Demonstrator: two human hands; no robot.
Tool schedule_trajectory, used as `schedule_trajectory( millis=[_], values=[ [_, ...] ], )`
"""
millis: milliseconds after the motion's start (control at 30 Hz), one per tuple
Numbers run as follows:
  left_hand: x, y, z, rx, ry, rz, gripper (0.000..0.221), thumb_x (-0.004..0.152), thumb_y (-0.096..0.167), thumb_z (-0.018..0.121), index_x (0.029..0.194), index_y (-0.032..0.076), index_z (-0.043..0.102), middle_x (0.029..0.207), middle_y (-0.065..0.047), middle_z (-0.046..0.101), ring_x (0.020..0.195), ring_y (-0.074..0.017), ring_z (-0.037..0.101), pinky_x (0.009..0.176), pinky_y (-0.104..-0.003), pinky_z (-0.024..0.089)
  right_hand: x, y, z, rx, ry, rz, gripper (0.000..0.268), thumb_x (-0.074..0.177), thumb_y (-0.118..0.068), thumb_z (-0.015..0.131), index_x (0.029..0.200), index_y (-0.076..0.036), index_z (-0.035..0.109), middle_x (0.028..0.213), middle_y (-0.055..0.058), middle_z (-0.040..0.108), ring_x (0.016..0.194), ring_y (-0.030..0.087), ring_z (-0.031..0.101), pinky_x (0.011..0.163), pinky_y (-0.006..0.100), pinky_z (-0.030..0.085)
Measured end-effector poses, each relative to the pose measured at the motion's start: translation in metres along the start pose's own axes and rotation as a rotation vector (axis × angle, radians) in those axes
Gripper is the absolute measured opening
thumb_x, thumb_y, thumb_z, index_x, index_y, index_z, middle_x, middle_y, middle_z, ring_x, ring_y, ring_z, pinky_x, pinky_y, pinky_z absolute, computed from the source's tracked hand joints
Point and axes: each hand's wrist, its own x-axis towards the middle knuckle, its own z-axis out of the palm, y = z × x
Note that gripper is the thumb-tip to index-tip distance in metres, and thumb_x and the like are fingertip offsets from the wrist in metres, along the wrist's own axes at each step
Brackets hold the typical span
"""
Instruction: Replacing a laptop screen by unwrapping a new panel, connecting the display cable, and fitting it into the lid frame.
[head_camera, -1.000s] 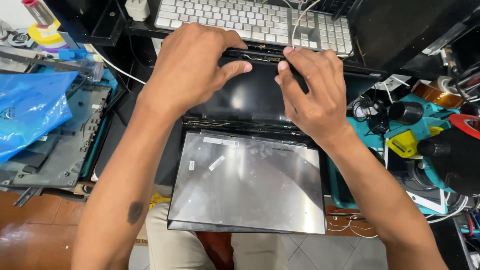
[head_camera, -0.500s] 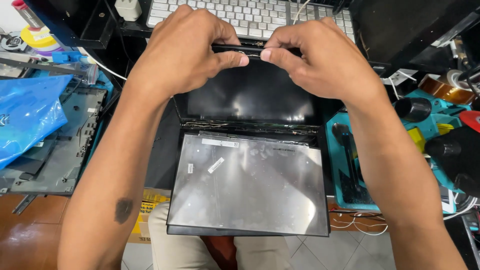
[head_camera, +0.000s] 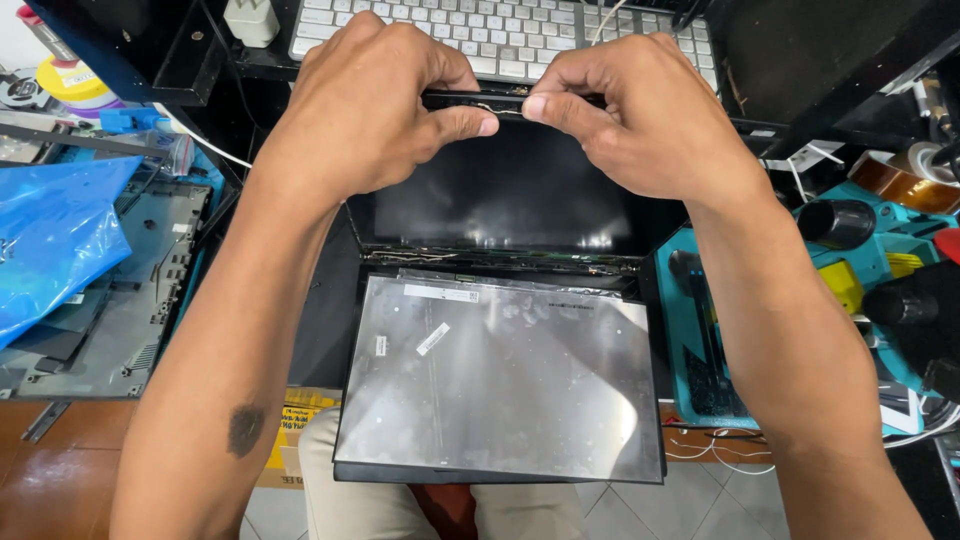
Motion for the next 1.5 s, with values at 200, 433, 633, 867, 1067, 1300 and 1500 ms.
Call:
schedule_trajectory(
  millis=[200,433,633,867,1067,1300,1500],
  values=[
    [-0.004,-0.001,0.000,-0.012,0.035,0.070,0.035,0.097,0.044,0.081,0.115,0.014,0.079,0.092,-0.008,0.077,0.103,-0.0403,0.060,0.078,-0.056,0.048,-0.010,-0.001,0.005,-0.008,0.134,-0.170,0.013,0.111,-0.013,0.067,0.107,-0.002,0.073,0.084,0.005,0.065,0.077,0.020,0.057,0.070,0.032,0.045],
    [-0.046,-0.007,0.018,-0.004,0.651,0.568,0.028,0.114,0.020,0.078,0.125,-0.006,0.072,0.124,-0.017,0.076,0.117,-0.0356,0.070,0.100,-0.042,0.042,-0.058,0.016,0.012,-0.307,0.671,-0.470,0.007,0.112,0.009,0.068,0.107,0.013,0.069,0.106,0.025,0.067,0.095,0.042,0.063,0.088,0.049,0.048],
    [-0.081,-0.027,0.045,0.195,0.851,0.456,0.020,0.115,0.018,0.072,0.117,-0.001,0.079,0.133,-0.024,0.062,0.127,-0.0455,0.056,0.106,-0.051,0.040,-0.102,0.042,0.039,-0.668,0.761,-0.354,0.023,0.113,-0.020,0.065,0.115,0.001,0.075,0.111,0.017,0.064,0.097,0.036,0.059,0.087,0.049,0.042],
    [-0.076,-0.036,0.050,0.201,0.806,0.508,0.022,0.119,0.008,0.069,0.127,-0.011,0.076,0.133,-0.029,0.054,0.124,-0.0472,0.049,0.106,-0.056,0.042,-0.093,0.054,0.040,-0.697,0.807,-0.393,0.032,0.114,-0.026,0.055,0.113,0.002,0.072,0.111,0.017,0.059,0.096,0.034,0.054,0.081,0.048,0.042],
    [-0.077,-0.035,0.047,0.244,0.775,0.551,0.021,0.123,0.005,0.068,0.130,-0.013,0.074,0.132,-0.029,0.047,0.121,-0.0431,0.041,0.101,-0.059,0.048,-0.094,0.056,0.037,-0.646,0.776,-0.294,0.048,0.112,-0.044,0.053,0.113,0.001,0.069,0.110,0.018,0.055,0.099,0.034,0.053,0.084,0.046,0.038],
    [-0.082,-0.033,0.049,0.253,0.783,0.545,0.033,0.123,0.019,0.064,0.131,-0.012,0.072,0.131,-0.030,0.046,0.122,-0.0440,0.041,0.106,-0.062,0.047,-0.102,0.054,0.023,-0.415,0.540,-0.197,0.046,0.103,-0.030,0.092,0.112,-0.002,0.057,0.111,0.011,0.052,0.107,0.033,0.046,0.092,0.046,0.027],
    [-0.095,-0.036,0.049,0.178,0.726,0.457,0.037,0.123,0.021,0.074,0.138,-0.011,0.066,0.128,-0.027,0.043,0.115,-0.0405,0.044,0.092,-0.053,0.043,-0.100,0.048,0.021,-0.373,0.565,-0.297,0.045,0.111,-0.046,0.060,0.110,-0.001,0.063,0.103,0.010,0.059,0.101,0.030,0.046,0.098,0.045,0.027]
  ],
)
